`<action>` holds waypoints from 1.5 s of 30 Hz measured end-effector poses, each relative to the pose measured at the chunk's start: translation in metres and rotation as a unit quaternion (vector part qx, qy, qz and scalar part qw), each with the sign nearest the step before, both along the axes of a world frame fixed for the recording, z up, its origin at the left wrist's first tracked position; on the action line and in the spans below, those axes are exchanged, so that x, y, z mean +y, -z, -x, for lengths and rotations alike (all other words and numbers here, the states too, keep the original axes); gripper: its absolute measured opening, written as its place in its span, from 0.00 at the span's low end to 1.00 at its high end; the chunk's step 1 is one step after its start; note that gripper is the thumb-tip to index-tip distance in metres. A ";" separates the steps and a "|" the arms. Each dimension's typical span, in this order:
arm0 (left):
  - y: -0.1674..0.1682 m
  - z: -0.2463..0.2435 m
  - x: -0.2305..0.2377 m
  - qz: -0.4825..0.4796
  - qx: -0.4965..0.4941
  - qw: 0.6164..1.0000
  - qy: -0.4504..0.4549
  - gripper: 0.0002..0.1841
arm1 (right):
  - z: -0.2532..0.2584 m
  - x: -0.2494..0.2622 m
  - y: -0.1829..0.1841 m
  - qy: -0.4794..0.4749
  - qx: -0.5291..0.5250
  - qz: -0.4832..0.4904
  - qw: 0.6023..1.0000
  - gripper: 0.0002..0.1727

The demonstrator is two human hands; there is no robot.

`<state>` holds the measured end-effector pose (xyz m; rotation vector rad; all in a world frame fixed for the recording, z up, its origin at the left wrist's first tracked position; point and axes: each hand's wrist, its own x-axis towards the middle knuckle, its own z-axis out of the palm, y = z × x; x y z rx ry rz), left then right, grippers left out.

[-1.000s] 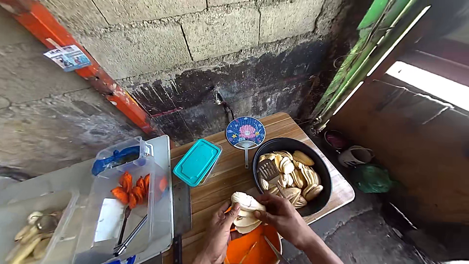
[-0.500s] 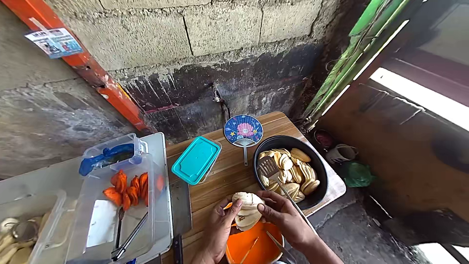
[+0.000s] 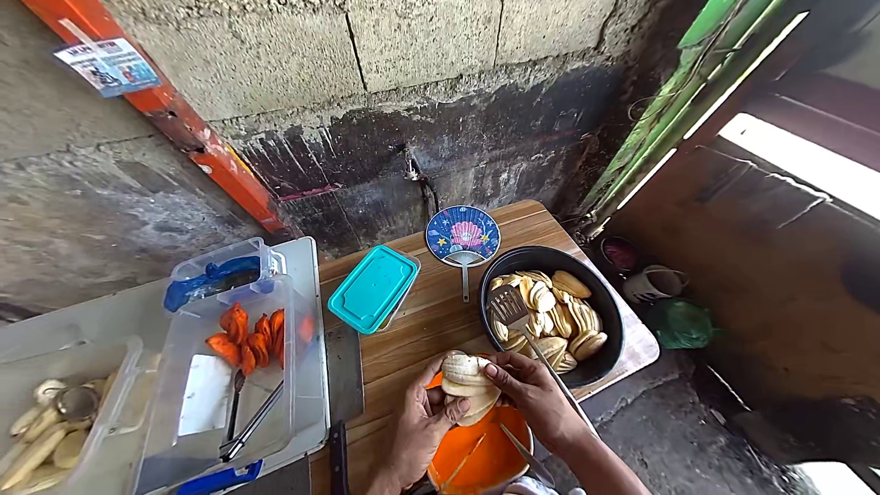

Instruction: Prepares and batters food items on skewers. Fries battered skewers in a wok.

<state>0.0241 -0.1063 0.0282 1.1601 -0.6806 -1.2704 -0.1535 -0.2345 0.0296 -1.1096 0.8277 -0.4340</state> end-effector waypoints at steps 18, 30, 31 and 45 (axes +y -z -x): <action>-0.013 0.002 0.018 0.040 -0.039 0.998 -0.034 0.39 | -0.005 -0.010 -0.004 -0.088 -0.097 -0.046 0.990 0.18; -0.014 0.000 0.026 0.025 -0.033 0.999 -0.033 0.34 | -0.007 -0.013 -0.007 -0.135 -0.069 -0.005 0.988 0.13; -0.014 0.000 0.027 0.023 -0.034 0.999 -0.032 0.34 | -0.007 -0.012 -0.008 -0.136 -0.066 -0.006 0.989 0.13; 0.014 -0.002 0.038 -0.053 -0.023 0.998 -0.015 0.42 | -0.010 -0.021 0.023 -0.178 0.030 -0.016 0.983 0.14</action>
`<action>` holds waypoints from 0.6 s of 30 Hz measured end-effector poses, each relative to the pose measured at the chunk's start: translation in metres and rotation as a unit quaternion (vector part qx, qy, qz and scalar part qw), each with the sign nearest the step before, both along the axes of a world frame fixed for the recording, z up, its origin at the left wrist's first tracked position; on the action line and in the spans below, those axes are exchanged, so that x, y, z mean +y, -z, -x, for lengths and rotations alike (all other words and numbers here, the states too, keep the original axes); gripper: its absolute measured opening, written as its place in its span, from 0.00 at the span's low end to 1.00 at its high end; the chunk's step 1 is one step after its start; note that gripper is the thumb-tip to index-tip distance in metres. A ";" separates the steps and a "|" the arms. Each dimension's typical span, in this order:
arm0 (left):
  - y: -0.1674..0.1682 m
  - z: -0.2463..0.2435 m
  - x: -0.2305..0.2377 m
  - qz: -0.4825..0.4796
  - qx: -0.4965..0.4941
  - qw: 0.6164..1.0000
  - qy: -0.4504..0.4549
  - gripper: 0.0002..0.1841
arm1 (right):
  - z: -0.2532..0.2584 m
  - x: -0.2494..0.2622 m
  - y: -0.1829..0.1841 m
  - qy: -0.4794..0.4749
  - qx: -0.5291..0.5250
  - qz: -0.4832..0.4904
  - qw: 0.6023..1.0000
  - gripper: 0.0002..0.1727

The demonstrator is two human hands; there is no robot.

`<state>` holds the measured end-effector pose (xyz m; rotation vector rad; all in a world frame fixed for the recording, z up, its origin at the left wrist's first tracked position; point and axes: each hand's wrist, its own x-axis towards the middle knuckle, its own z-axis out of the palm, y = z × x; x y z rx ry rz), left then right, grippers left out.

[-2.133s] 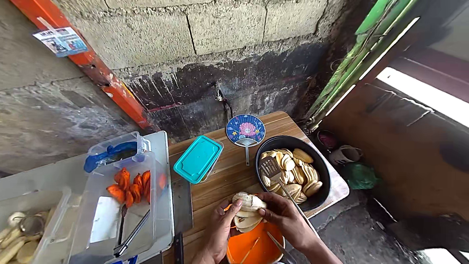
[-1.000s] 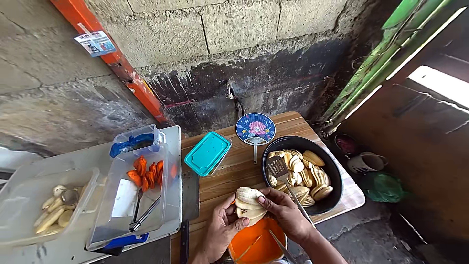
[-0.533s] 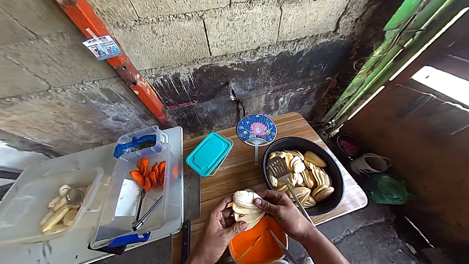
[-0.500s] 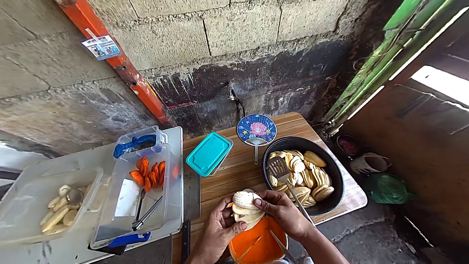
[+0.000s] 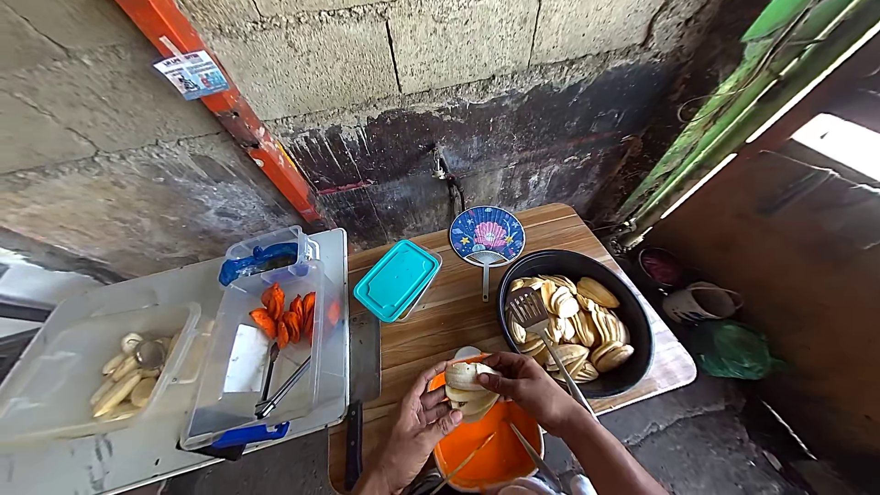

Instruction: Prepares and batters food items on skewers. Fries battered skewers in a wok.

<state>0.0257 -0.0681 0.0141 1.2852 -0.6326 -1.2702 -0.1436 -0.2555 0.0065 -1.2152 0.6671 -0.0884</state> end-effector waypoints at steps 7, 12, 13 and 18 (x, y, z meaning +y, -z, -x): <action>0.045 0.013 0.047 -0.262 -0.185 0.947 0.032 0.30 | -0.020 -0.012 0.063 -0.154 0.175 0.176 0.956 0.21; 0.058 0.020 0.082 -0.356 -0.281 0.862 0.227 0.32 | -0.051 -0.010 0.077 -0.312 0.234 0.288 0.874 0.22; 0.063 0.021 0.087 -0.356 -0.287 0.854 0.248 0.33 | -0.057 -0.009 0.081 -0.335 0.236 0.294 0.863 0.23; 0.079 0.027 0.087 -0.371 -0.280 0.838 0.285 0.32 | -0.066 -0.001 0.083 -0.325 0.309 0.398 0.800 0.25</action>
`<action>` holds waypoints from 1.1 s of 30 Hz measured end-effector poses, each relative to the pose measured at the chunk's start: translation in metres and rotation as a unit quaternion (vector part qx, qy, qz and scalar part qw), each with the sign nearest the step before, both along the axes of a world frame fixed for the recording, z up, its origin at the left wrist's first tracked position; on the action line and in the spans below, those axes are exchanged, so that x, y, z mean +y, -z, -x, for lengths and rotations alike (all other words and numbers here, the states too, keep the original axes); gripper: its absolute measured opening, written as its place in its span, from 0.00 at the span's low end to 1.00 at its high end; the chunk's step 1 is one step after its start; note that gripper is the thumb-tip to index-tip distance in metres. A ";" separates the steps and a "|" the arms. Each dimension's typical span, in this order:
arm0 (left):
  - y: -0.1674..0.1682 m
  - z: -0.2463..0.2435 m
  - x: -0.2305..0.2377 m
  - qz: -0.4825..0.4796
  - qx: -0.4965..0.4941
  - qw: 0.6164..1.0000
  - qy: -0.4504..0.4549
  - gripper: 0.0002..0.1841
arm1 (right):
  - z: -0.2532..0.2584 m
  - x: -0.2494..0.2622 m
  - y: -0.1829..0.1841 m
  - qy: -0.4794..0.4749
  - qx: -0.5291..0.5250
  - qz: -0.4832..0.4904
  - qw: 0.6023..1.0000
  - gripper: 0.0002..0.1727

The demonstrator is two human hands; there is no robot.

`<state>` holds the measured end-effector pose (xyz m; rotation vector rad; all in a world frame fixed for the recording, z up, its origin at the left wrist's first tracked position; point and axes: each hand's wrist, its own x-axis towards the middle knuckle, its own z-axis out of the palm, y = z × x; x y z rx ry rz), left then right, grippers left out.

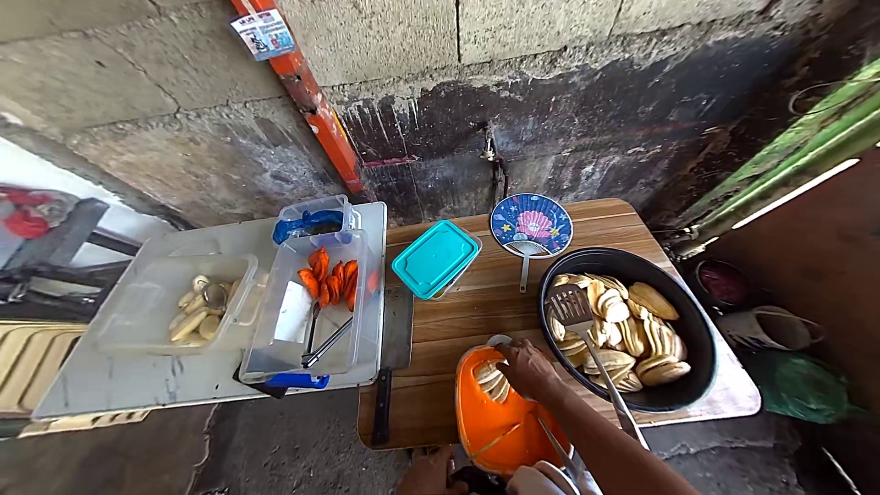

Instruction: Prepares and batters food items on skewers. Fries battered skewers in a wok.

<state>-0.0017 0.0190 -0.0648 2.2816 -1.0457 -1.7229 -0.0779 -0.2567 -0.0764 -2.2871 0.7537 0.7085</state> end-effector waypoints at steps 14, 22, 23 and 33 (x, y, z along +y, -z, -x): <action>-0.092 -0.093 -0.060 0.067 -0.290 0.941 0.161 0.24 | 0.149 0.074 -0.002 0.316 0.116 -0.044 0.940 0.29; -0.122 -0.134 -0.149 0.156 -0.384 0.860 0.296 0.23 | 0.104 0.038 -0.016 0.333 0.112 -0.048 0.935 0.29; -0.122 -0.133 -0.157 0.152 -0.388 0.854 0.310 0.23 | 0.098 0.037 -0.014 0.326 0.122 -0.036 0.937 0.27; -0.107 -0.130 -0.186 0.117 -0.372 0.842 0.372 0.22 | 0.088 0.033 -0.009 0.329 0.145 -0.004 0.933 0.22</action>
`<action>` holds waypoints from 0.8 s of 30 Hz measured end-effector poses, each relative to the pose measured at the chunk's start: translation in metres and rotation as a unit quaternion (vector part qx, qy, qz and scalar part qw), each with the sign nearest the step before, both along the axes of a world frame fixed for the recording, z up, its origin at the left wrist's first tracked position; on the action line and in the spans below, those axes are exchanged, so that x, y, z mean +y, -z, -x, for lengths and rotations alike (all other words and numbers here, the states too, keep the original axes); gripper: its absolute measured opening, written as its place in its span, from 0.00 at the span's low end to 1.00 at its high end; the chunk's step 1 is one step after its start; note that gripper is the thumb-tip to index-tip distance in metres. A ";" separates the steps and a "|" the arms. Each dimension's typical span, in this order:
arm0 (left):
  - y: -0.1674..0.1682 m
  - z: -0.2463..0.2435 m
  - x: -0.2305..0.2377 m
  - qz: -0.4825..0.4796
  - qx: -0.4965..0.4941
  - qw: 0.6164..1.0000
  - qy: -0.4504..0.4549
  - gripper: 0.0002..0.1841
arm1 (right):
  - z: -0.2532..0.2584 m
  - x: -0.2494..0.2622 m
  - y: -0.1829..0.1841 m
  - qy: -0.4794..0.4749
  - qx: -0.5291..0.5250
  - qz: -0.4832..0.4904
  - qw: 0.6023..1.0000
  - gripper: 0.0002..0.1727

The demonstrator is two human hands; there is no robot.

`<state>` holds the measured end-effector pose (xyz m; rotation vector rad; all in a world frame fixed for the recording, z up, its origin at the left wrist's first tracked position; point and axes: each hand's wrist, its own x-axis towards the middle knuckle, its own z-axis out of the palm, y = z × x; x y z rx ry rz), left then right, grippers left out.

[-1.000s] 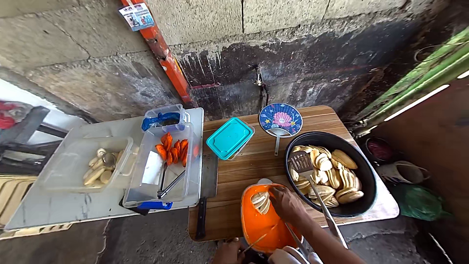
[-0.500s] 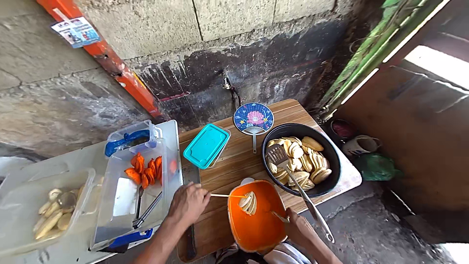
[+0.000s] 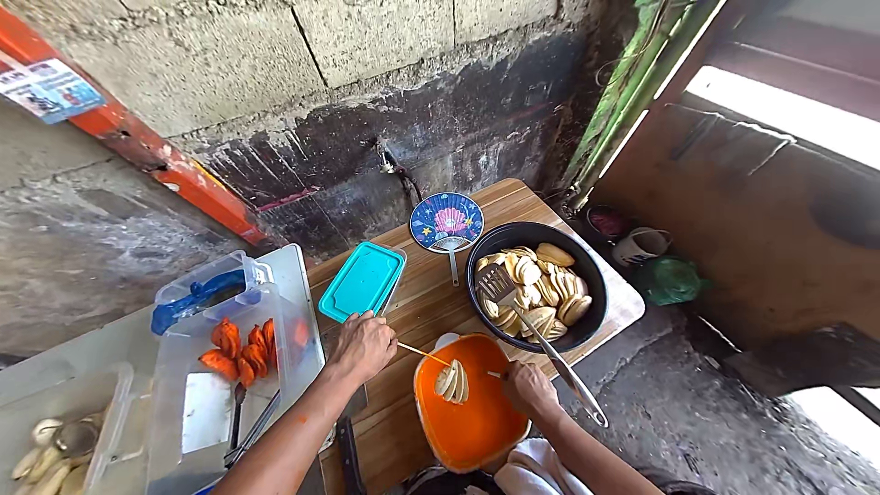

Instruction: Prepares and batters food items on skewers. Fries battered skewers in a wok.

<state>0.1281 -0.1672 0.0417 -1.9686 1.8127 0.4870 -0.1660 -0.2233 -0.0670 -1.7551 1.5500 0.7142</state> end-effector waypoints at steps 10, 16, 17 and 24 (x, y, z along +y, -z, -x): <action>0.005 -0.001 0.006 -0.005 0.016 1.000 -0.014 0.22 | -0.002 -0.005 0.010 -0.017 -0.029 -0.006 0.999 0.22; 0.011 0.001 0.016 -0.002 0.033 0.999 -0.030 0.22 | -0.005 -0.007 0.011 -0.044 -0.058 -0.013 0.997 0.22; 0.010 0.000 0.017 -0.005 0.034 0.999 -0.034 0.22 | -0.006 -0.007 0.011 -0.046 -0.056 -0.012 0.997 0.21; 0.007 -0.006 0.024 -0.006 0.036 0.998 -0.050 0.22 | -0.010 -0.008 0.009 -0.056 -0.051 -0.012 0.997 0.21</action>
